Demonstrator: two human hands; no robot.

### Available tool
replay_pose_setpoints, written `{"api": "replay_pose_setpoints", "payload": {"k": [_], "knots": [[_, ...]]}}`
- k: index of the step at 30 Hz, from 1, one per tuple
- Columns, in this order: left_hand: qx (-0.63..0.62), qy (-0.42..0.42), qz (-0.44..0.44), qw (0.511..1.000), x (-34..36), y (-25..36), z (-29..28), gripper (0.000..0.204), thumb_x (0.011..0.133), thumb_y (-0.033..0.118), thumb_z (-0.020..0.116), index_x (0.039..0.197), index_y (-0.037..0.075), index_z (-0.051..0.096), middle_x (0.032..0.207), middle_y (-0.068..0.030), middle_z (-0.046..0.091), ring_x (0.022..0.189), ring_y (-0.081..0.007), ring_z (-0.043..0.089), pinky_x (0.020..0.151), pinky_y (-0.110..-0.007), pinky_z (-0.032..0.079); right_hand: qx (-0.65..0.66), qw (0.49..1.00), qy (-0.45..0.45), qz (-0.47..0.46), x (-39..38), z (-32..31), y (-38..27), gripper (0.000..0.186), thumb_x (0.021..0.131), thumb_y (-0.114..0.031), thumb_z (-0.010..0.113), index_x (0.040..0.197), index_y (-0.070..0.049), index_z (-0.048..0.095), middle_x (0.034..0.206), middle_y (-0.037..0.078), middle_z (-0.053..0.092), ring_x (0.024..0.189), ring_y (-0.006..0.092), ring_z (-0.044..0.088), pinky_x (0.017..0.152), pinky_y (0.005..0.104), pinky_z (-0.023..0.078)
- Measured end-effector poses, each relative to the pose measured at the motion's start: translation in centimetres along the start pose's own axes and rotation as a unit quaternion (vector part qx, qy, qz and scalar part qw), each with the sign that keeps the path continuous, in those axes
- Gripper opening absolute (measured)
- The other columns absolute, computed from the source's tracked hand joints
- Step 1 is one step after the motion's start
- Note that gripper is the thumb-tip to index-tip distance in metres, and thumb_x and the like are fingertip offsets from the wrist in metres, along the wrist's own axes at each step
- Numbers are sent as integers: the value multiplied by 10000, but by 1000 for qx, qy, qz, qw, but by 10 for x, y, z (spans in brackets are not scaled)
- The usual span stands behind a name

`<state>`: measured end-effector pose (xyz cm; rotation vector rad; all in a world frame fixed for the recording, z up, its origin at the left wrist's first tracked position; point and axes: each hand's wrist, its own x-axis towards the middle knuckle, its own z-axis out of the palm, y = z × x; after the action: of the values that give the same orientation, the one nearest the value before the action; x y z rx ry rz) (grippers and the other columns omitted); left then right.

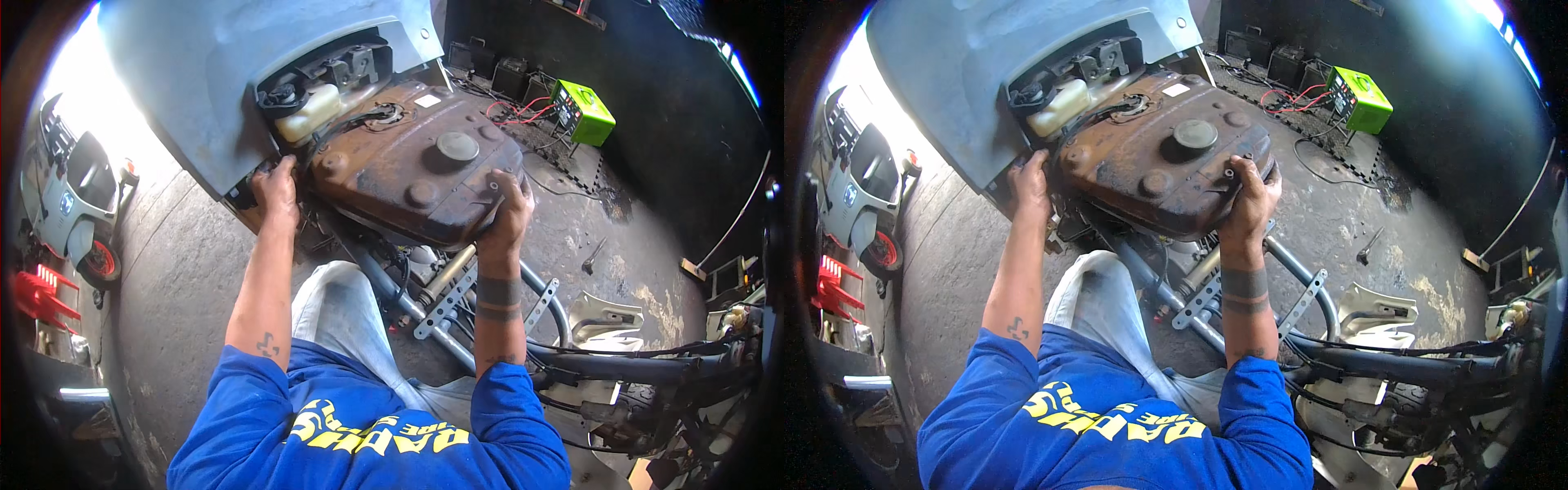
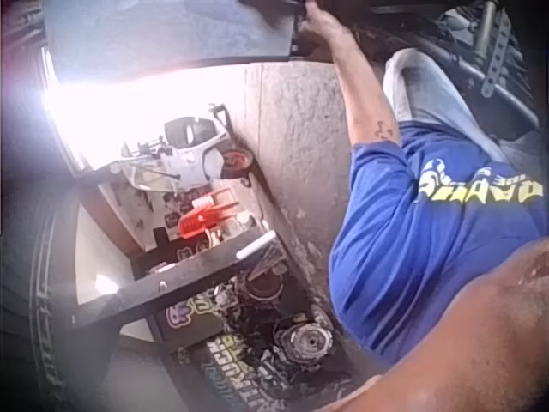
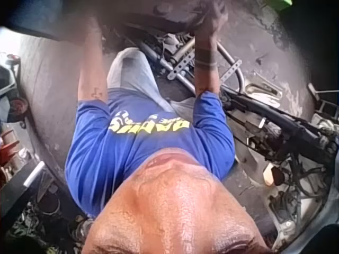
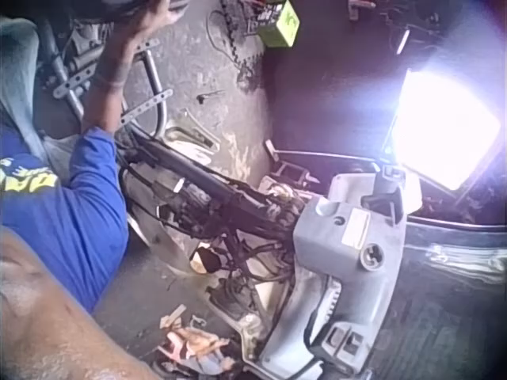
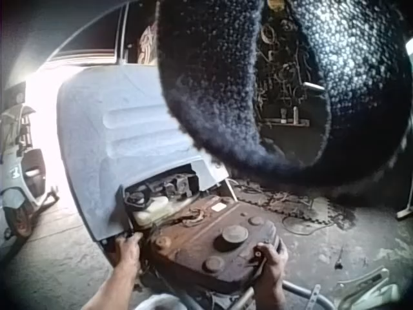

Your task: Loosening and adjusting bolts on a vehicle fuel tank using a wrench.

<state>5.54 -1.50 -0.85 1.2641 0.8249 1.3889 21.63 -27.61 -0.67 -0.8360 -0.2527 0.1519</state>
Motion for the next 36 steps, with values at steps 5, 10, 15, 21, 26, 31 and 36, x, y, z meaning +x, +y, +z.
{"api": "replay_pose_setpoints", "payload": {"k": [5, 10, 15, 21, 26, 31, 36], "knots": [[-31, -1, -36, 999, 5, -3, -3, 132, 726, 31, 708, 831, 24, 628, 742, -14, 589, 591, -110, 525, 549, -269, 420, 3, 1000, 7, 1, -3, 4, 4, 202, 797, -97, 626, 983, -19, 614, 822, 40, 598, 703, 152, 576, 634, 278, 468], [17, 22, -61, 998, 3, 3, 4, 144, 740, 31, 705, 865, 12, 636, 750, -11, 591, 605, -101, 516, 562, -268, 416, 17, 1000, -1, 14, -1, 0, 1, 214, 799, -115, 630, 986, -13, 620, 833, 47, 604, 711, 151, 579, 646, 279, 466], [-21, -8, -43, 999, 3, -4, -5, 143, 745, 42, 708, 868, 4, 645, 747, -6, 590, 621, -96, 513, 581, -261, 410, -10, 1000, -5, 1, -2, 0, 1, 215, 809, -131, 623, 985, -8, 620, 836, 49, 604, 729, 149, 580, 658, 276, 461], [10, -3, -41, 999, 7, -3, -1, 176, 744, 54, 713, 894, -8, 646, 778, -17, 601, 649, -111, 528, 607, -278, 420, 1, 1000, -1, 3, -2, 1, 1, 199, 818, -134, 616, 976, -13, 618, 835, 47, 598, 729, 150, 575, 664, 273, 463], [38, 37, 70, 996, 5, -11, 2, 201, 732, 49, 717, 902, -26, 640, 782, -27, 602, 643, -124, 531, 617, -284, 431, -4, 1000, 6, 12, -1, 4, 1, 184, 820, -141, 616, 959, -20, 615, 830, 47, 593, 723, 152, 571, 666, 274, 463], [-32, -24, -37, 999, 9, -12, -6, 231, 717, 40, 722, 919, -35, 638, 794, -37, 606, 689, -127, 544, 670, -294, 450, -14, 1000, 8, 2, -4, 5, -1, 194, 805, -158, 616, 933, -13, 616, 835, 57, 596, 723, 161, 572, 664, 283, 465], [22, 28, 26, 999, 7, -14, 2, 205, 725, 40, 715, 906, -22, 643, 785, -29, 602, 672, -127, 540, 657, -292, 449, -13, 1000, 15, 0, -4, 5, 0, 196, 804, -156, 604, 926, -3, 614, 836, 68, 600, 724, 167, 574, 670, 287, 468]]}}
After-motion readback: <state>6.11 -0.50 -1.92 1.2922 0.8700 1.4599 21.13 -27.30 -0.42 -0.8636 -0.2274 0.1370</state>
